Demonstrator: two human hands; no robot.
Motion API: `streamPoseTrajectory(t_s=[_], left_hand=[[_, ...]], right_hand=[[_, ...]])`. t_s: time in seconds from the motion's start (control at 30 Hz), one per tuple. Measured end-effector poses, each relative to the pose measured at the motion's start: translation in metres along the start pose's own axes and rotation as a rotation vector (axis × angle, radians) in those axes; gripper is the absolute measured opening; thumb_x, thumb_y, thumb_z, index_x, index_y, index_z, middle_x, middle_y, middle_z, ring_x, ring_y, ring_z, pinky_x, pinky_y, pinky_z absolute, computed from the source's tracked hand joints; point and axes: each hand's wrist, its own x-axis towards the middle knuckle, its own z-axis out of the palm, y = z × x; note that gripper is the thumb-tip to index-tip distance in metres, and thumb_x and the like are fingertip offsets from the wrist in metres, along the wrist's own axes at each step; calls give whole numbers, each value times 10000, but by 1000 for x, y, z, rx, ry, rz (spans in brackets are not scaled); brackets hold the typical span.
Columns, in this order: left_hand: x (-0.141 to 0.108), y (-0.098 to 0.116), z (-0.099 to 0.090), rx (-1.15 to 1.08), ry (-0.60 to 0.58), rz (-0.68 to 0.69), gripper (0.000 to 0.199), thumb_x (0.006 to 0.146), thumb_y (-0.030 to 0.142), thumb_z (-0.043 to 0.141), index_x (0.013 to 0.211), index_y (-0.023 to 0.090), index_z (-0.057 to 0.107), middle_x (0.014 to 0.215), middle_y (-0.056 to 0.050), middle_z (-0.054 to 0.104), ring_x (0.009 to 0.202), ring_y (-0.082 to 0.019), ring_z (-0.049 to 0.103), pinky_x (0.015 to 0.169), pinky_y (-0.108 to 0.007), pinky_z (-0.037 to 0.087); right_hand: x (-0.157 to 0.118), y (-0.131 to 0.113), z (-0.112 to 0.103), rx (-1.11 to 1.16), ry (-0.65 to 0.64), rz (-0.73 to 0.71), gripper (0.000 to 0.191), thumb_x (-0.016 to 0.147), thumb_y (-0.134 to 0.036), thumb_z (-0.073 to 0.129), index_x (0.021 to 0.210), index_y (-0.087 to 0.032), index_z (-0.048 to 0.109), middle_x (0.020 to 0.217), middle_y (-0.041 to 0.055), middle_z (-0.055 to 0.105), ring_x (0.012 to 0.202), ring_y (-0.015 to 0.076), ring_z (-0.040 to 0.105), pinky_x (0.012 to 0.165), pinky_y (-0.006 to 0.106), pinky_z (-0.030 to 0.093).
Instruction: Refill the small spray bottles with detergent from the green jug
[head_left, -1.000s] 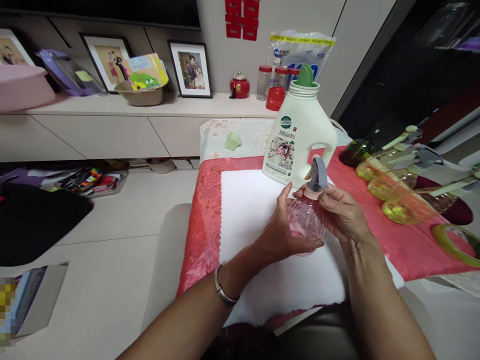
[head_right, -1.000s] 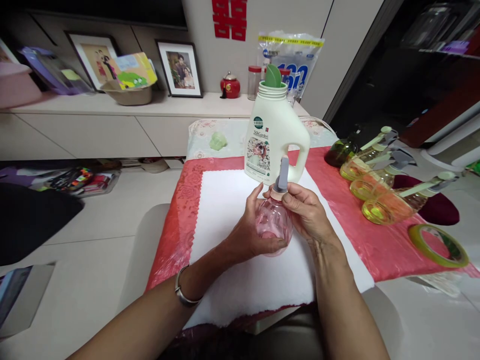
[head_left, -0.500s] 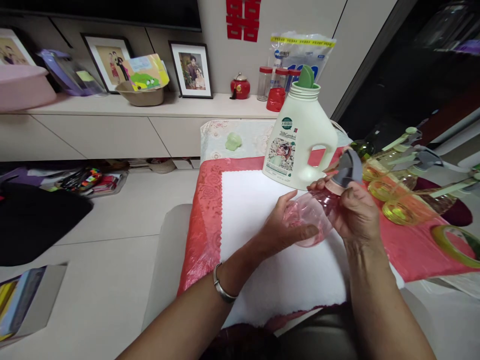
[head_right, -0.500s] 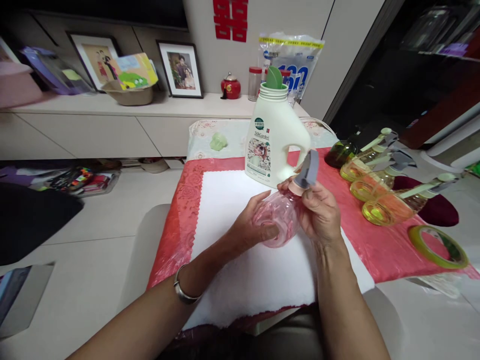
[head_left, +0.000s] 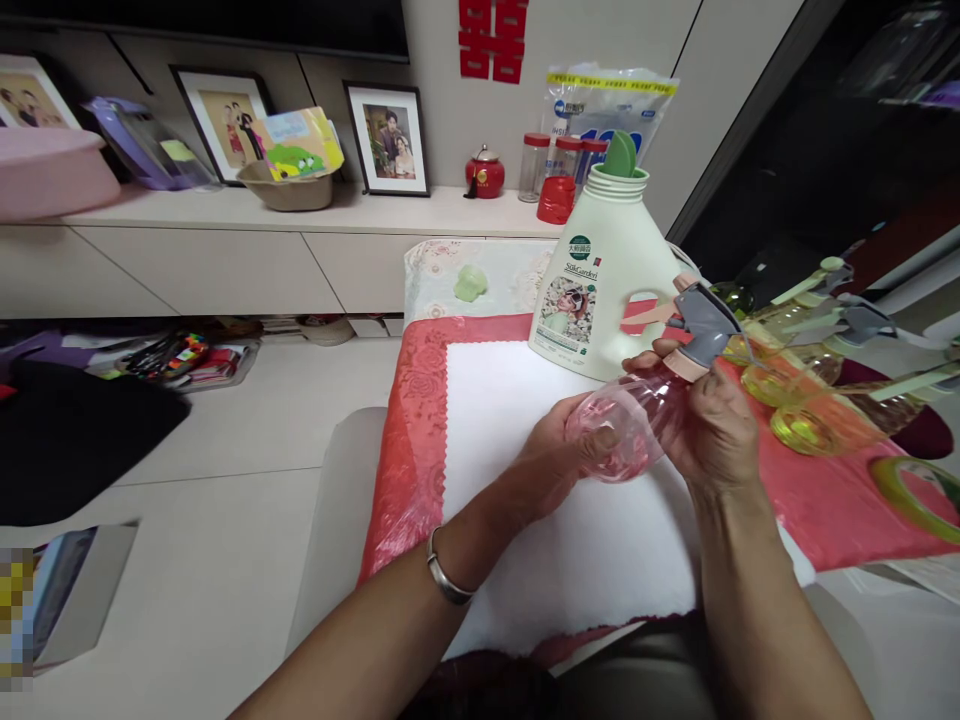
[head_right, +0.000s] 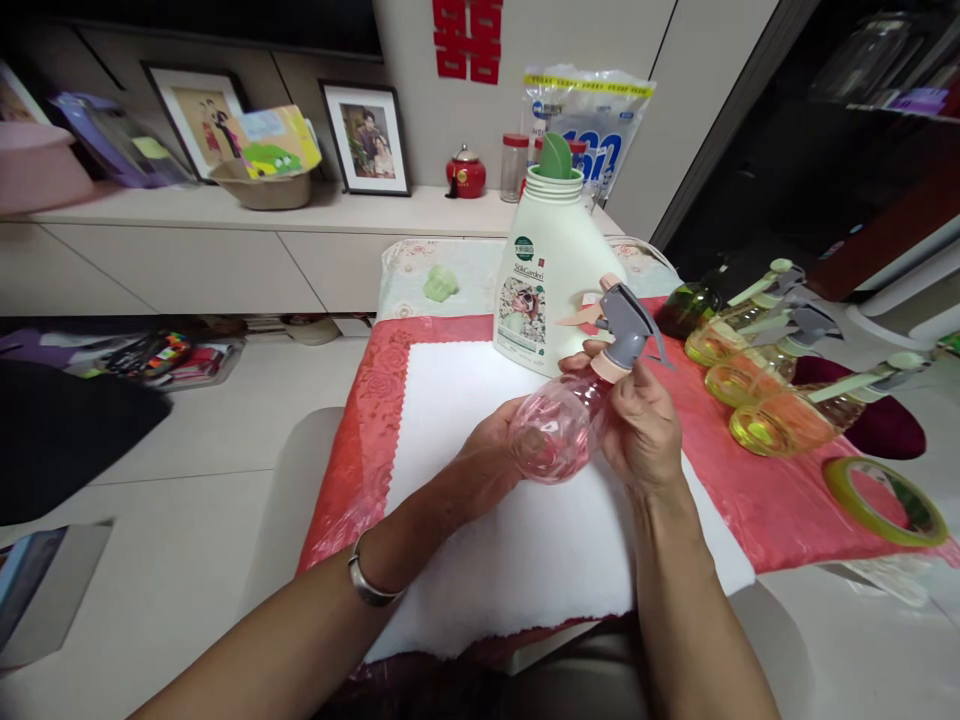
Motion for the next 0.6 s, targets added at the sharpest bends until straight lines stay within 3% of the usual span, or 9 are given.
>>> streamPoseTrajectory(t_s=[0.2,0.43,0.53,0.6], left_hand=[[5,-8,-1,107,152,159,927,532,367,994,1332,179,564,1304,-134,675,1226,-332,627,1071,-485,480],[9,-14,-6,408,436,362,1113,432,465,997,1380,188,482,1459,-171,418,1360,-374,492,1097,-483,474],[9,-16,-8,459,435,431,1117,431,507,990,1383,201,492,1451,-170,385,1378,-394,465,1122,-501,450],[8,-15,-8,364,359,418,1123,478,522,978,1422,208,459,1487,-184,392,1376,-400,477,1119,-521,447]], right_hand=[[-3,7,-1,-82,-107,39,655,780,-556,847,1308,-256,602,1324,96,578,1268,287,552,1048,430,524],[-5,6,6,-278,-170,89,1021,789,-411,880,1597,-252,278,1475,111,445,1317,239,521,1039,315,540],[-5,3,7,-243,-149,91,1081,766,-381,896,1615,-235,243,1443,123,472,1283,242,550,1003,302,558],[-6,1,3,-182,-146,92,1110,758,-353,899,1625,-256,213,1423,122,491,1264,256,564,995,327,565]])
